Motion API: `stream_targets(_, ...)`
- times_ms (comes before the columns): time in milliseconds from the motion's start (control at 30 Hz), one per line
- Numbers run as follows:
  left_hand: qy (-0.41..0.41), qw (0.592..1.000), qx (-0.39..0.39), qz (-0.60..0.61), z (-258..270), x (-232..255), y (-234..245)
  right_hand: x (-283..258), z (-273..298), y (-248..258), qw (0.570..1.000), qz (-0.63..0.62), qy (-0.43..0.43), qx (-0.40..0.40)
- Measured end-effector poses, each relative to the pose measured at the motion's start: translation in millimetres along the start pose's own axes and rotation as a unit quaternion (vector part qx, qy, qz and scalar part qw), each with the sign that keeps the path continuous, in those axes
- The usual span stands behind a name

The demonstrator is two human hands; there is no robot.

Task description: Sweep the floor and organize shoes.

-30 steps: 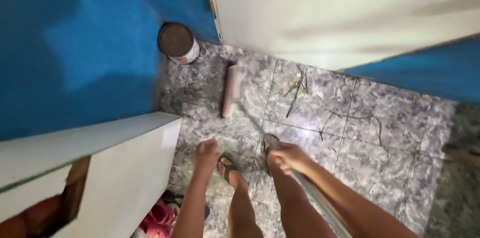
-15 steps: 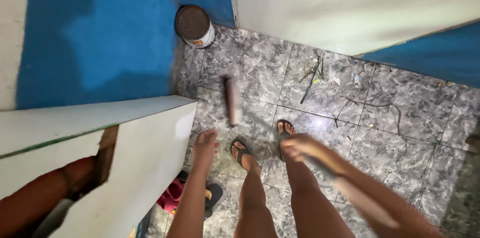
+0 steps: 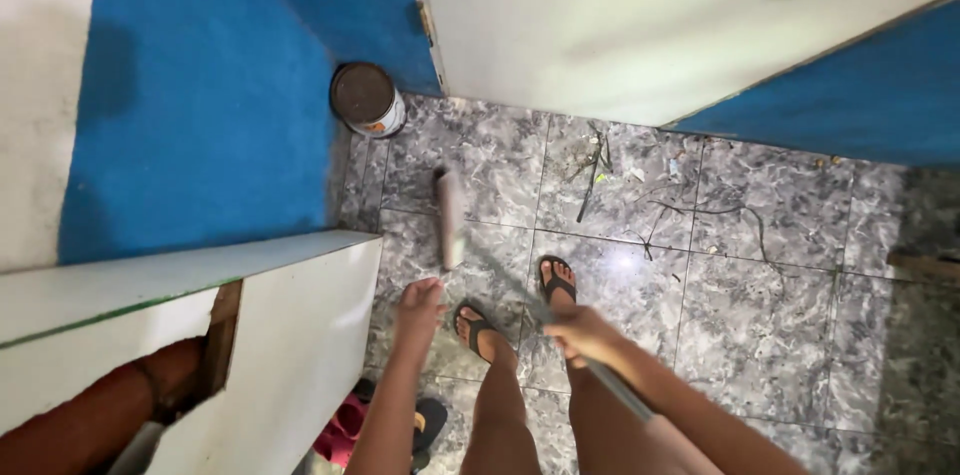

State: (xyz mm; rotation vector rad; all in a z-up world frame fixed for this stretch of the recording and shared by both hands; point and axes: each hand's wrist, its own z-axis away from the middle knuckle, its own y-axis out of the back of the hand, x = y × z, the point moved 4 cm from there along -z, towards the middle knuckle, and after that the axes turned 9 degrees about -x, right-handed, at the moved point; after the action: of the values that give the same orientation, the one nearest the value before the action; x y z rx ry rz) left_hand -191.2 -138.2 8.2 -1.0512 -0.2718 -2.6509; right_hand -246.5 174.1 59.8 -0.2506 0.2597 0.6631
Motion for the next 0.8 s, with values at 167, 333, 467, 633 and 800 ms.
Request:
stream_targets(167, 0.015, 1.000, -0.002, -0.012, -29, -15, 7, 49, -89, -26, 0.988, -0.046, 0.119, -0.091)
stream_targets(333, -0.006, 0.999, -0.036, -0.023, -26, 1, 7, 139, -126, 107, 0.906, 0.196, 0.376, -0.009)
stream_targets(467, -0.015, 0.998, -0.036, -0.049, -29, -5, 4, 138, -72, 164, 0.984, 0.045, 0.088, 0.145)
stream_targets(633, 0.023, 0.996, -0.048, -0.070, -30, 0, -21, 106, -19, 121, 0.982, -0.079, 0.066, 0.159)
stream_targets(800, 0.013, 0.997, -0.070, -0.037, -46, -2, -50, 9, -52, 50, 0.958, -0.207, 0.178, -0.086)
